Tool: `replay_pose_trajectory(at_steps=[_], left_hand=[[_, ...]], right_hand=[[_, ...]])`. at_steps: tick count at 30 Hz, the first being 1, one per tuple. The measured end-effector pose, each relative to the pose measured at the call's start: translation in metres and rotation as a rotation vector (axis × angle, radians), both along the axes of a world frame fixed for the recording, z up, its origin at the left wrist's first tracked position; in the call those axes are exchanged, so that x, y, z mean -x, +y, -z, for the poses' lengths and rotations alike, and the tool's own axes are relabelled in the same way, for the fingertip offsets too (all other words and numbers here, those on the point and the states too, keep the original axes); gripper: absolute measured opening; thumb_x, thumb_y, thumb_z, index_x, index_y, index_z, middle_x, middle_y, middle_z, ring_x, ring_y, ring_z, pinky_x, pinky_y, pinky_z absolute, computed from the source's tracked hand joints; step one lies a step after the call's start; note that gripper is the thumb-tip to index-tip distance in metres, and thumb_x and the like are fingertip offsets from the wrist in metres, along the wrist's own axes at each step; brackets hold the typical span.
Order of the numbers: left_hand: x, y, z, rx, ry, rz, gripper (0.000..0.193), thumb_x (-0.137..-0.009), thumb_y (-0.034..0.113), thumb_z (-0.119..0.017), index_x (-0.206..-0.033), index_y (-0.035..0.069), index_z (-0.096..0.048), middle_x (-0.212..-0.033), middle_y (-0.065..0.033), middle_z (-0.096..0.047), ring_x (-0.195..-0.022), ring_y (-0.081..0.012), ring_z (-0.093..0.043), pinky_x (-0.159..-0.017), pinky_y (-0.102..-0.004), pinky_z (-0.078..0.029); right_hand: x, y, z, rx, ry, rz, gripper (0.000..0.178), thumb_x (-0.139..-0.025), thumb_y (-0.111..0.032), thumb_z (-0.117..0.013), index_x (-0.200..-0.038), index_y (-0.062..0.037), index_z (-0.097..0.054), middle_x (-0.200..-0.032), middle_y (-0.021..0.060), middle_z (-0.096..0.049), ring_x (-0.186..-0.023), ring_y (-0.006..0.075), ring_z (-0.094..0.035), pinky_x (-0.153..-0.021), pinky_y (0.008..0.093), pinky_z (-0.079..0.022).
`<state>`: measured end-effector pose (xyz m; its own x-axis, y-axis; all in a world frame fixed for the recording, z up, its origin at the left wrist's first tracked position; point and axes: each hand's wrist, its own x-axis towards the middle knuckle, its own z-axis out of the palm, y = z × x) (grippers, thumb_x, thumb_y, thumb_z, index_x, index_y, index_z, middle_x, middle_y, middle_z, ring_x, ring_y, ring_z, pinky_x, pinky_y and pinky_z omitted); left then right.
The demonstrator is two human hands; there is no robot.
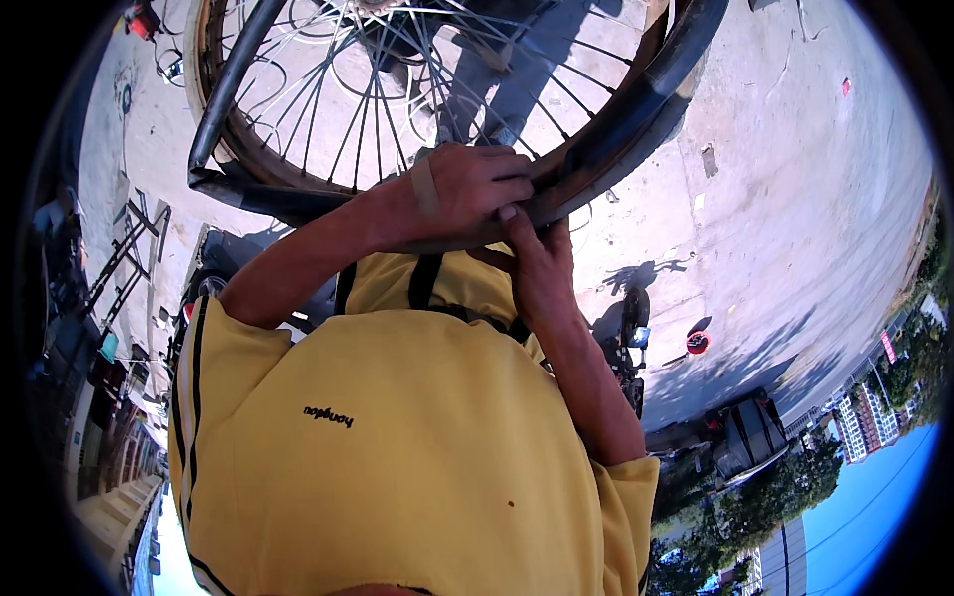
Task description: The person applies a patch to a bicycle inner tube and then installs the tube into a bicycle wheel. The person works by hand, manipulating the tube and wheel rim to fit the components together.
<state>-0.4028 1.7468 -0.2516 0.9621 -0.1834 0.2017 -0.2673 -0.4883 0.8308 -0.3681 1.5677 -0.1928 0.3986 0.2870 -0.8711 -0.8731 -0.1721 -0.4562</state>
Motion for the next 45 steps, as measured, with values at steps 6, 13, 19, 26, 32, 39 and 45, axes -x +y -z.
replay_pose_trajectory(at_steps=[6, 13, 19, 26, 32, 39, 45], left_hand=[[0.012, 0.005, -0.015, -0.074, 0.175, -0.253, 0.032, -0.082, 0.022, -0.079, -0.106, 0.005, -0.067, -0.105, -0.0098, -0.065, -0.096, -0.0273, -0.067, -0.076, -0.0383, -0.058], [0.081, 0.000, -0.042, -0.274, 0.228, -0.195, 0.060, -0.072, 0.031, -0.087, -0.124, 0.006, -0.067, -0.113, -0.0108, -0.064, -0.103, -0.0292, -0.064, -0.085, -0.0401, -0.053], [0.081, -0.006, -0.027, -0.204, 0.207, -0.246, 0.057, -0.074, 0.022, -0.082, -0.127, 0.008, -0.066, -0.114, -0.0102, -0.064, -0.107, -0.0278, -0.065, -0.086, -0.0400, -0.054], [0.025, -0.005, 0.001, 0.012, 0.177, -0.110, 0.033, -0.085, 0.009, -0.071, -0.118, 0.009, -0.067, -0.108, -0.0083, -0.062, -0.103, -0.0289, -0.066, -0.084, -0.0416, -0.057], [0.022, 0.000, 0.008, 0.052, 0.121, -0.093, 0.025, -0.085, 0.009, -0.068, -0.110, 0.008, -0.067, -0.101, -0.0066, -0.061, -0.100, -0.0274, -0.065, -0.080, -0.0398, -0.057], [0.022, -0.005, 0.002, -0.066, 0.146, -0.144, 0.028, -0.083, 0.012, -0.075, -0.110, 0.008, -0.068, -0.108, -0.0061, -0.064, -0.100, -0.0264, -0.067, -0.076, -0.0381, -0.059], [0.059, 0.052, -0.036, -0.218, 0.072, -0.694, 0.053, -0.080, 0.012, -0.084, -0.130, 0.011, -0.067, -0.123, -0.0125, -0.064, -0.110, -0.0325, -0.064, -0.087, -0.0402, -0.055]], right_hand=[[-0.007, -0.009, 0.005, -0.050, 0.105, 0.095, 0.043, -0.105, -0.029, -0.062, -0.135, -0.0001, -0.049, -0.123, 0.0153, -0.064, -0.114, 0.0289, -0.067, -0.095, 0.0495, -0.061], [-0.002, -0.007, 0.008, 0.048, 0.021, 0.099, 0.039, -0.105, -0.030, -0.061, -0.129, -0.0005, -0.054, -0.118, 0.0148, -0.067, -0.106, 0.0270, -0.071, -0.090, 0.0465, -0.062], [-0.005, 0.003, 0.008, 0.160, -0.013, 0.071, 0.038, -0.104, -0.031, -0.061, -0.127, -0.0015, -0.054, -0.116, 0.0146, -0.067, -0.101, 0.0261, -0.072, -0.084, 0.0403, -0.063], [-0.005, 0.002, 0.002, 0.078, -0.031, 0.078, 0.041, -0.106, -0.031, -0.060, -0.132, -0.0017, -0.052, -0.120, 0.0153, -0.065, -0.103, 0.0259, -0.071, -0.084, 0.0412, -0.064], [-0.007, -0.004, 0.006, -0.001, -0.067, 0.078, 0.042, -0.106, -0.031, -0.060, -0.134, -0.0010, -0.051, -0.121, 0.0156, -0.064, -0.104, 0.0255, -0.071, -0.081, 0.0402, -0.065], [-0.008, -0.002, 0.016, 0.124, -0.094, 0.055, 0.043, -0.101, -0.029, -0.068, -0.129, 0.0004, -0.054, -0.108, 0.0122, -0.069, -0.091, 0.0220, -0.072, -0.078, 0.0357, -0.064], [-0.023, -0.012, 0.020, 0.209, -0.154, 0.022, 0.048, -0.094, -0.023, -0.077, -0.129, 0.0026, -0.055, -0.113, 0.0121, -0.067, -0.096, 0.0207, -0.069, -0.080, 0.0342, -0.061]])
